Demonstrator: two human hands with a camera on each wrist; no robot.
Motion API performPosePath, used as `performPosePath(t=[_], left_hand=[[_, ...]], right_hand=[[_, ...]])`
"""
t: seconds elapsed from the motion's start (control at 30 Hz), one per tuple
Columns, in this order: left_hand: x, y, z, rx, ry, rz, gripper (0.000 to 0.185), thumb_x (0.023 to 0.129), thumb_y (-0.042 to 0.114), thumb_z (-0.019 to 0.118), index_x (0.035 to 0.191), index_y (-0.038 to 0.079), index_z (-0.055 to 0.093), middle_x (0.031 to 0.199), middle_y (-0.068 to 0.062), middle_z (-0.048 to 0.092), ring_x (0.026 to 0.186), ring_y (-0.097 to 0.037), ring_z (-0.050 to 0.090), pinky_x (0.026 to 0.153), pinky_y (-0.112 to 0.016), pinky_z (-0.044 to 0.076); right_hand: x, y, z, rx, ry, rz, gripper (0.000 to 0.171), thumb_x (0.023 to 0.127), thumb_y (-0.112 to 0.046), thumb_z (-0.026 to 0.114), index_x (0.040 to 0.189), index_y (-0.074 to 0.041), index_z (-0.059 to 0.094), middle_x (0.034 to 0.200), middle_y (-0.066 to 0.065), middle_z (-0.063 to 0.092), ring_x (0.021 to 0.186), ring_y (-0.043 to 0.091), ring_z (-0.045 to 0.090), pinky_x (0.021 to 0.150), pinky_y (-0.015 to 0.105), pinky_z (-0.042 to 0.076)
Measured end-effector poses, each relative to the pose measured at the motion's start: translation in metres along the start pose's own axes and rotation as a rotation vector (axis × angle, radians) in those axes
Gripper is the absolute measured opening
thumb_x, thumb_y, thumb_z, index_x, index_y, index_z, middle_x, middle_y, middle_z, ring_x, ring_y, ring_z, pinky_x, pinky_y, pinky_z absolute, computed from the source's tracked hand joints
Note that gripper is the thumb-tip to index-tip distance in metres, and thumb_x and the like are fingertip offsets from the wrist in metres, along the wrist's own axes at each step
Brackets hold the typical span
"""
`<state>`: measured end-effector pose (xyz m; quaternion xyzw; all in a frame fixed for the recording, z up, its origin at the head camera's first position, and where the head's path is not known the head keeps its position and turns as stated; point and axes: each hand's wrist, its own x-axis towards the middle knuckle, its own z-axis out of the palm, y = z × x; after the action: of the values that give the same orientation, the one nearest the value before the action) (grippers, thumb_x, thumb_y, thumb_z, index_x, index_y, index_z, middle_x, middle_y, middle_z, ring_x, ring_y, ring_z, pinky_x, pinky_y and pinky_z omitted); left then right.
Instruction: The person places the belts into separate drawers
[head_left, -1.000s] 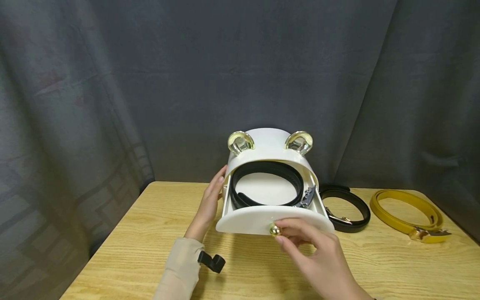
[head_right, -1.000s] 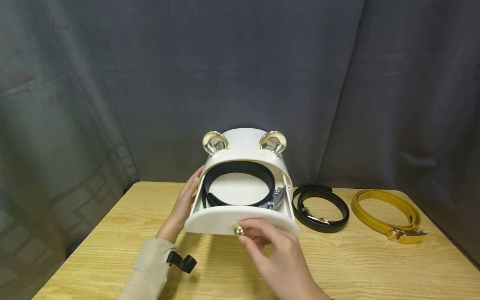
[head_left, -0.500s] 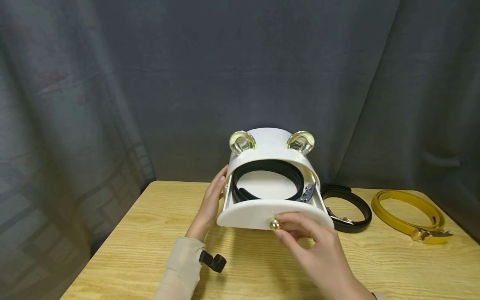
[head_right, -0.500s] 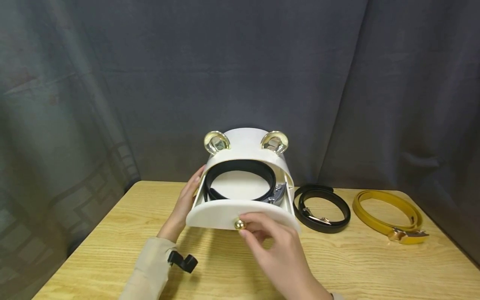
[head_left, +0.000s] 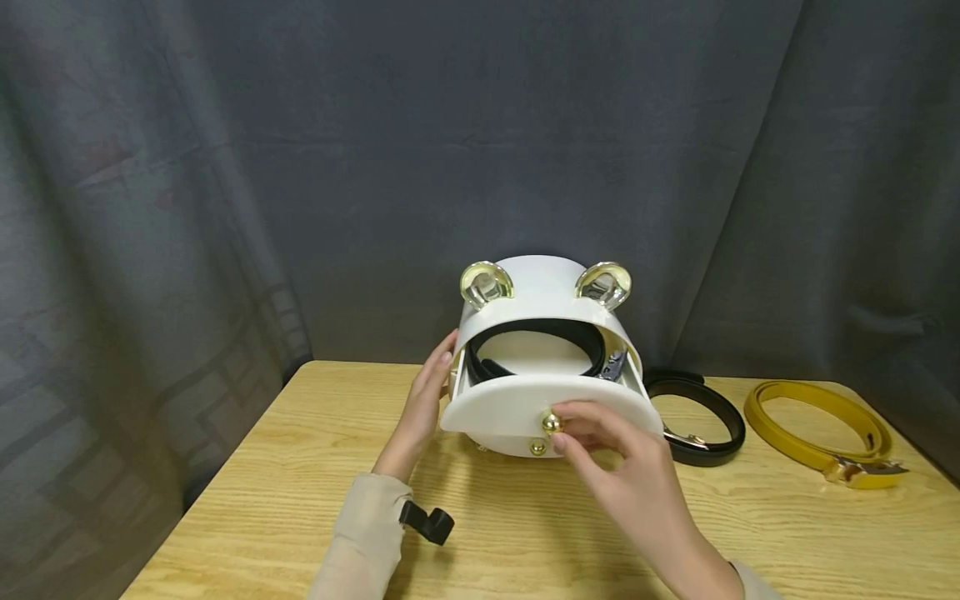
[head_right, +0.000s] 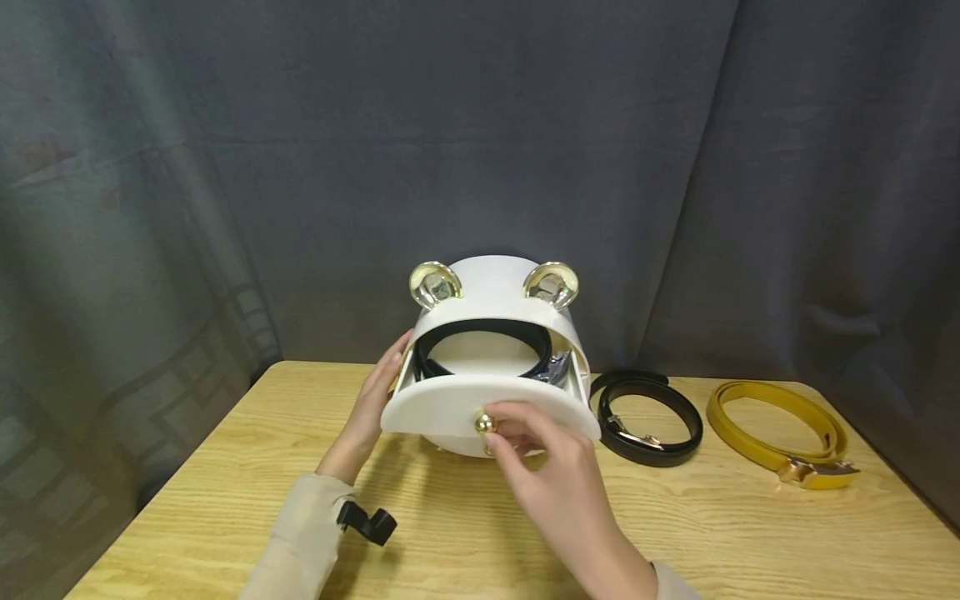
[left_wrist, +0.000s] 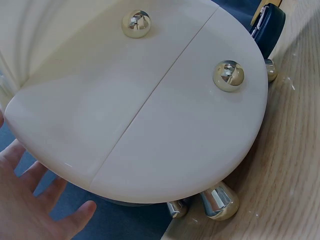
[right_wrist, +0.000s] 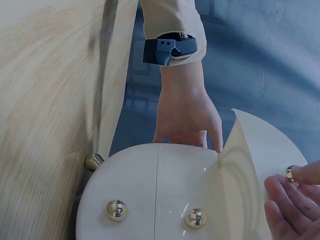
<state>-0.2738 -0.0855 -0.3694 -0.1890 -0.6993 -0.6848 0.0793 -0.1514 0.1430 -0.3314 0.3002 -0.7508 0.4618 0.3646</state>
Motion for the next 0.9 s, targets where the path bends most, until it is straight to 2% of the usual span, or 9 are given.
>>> performPosePath(t=[0.27,0.63,0.9], left_hand=[[0.0,0.001,-0.001,0.019,-0.006,-0.014,0.053,0.107,0.037,0.031,0.156,0.017,0.034,0.159,-0.007,0.032,0.144,-0.03,0.029,0.11,-0.061,0.026],[0.0,0.0,-0.002,0.027,0.005,-0.047,0.052,0.107,0.04,0.033,0.155,0.02,0.035,0.159,-0.004,0.032,0.145,-0.028,0.027,0.111,-0.061,0.024],[0.0,-0.001,-0.003,0.038,-0.008,-0.036,0.051,0.109,0.039,0.032,0.156,0.021,0.034,0.159,-0.002,0.032,0.145,-0.027,0.027,0.111,-0.061,0.026]], right_hand=[[0.005,0.003,0.001,-0.011,0.005,0.056,0.043,0.075,0.014,0.078,0.11,-0.01,0.072,0.086,-0.001,0.074,0.071,0.011,0.071,0.063,0.018,0.053],[0.019,0.017,0.008,-0.015,0.027,0.101,0.033,0.08,0.009,0.076,0.108,-0.007,0.072,0.082,0.001,0.074,0.07,0.011,0.07,0.066,0.016,0.052],[0.028,0.024,0.012,-0.008,0.028,0.182,0.024,0.087,-0.002,0.074,0.11,-0.009,0.072,0.084,0.001,0.074,0.073,0.014,0.07,0.067,0.016,0.051]])
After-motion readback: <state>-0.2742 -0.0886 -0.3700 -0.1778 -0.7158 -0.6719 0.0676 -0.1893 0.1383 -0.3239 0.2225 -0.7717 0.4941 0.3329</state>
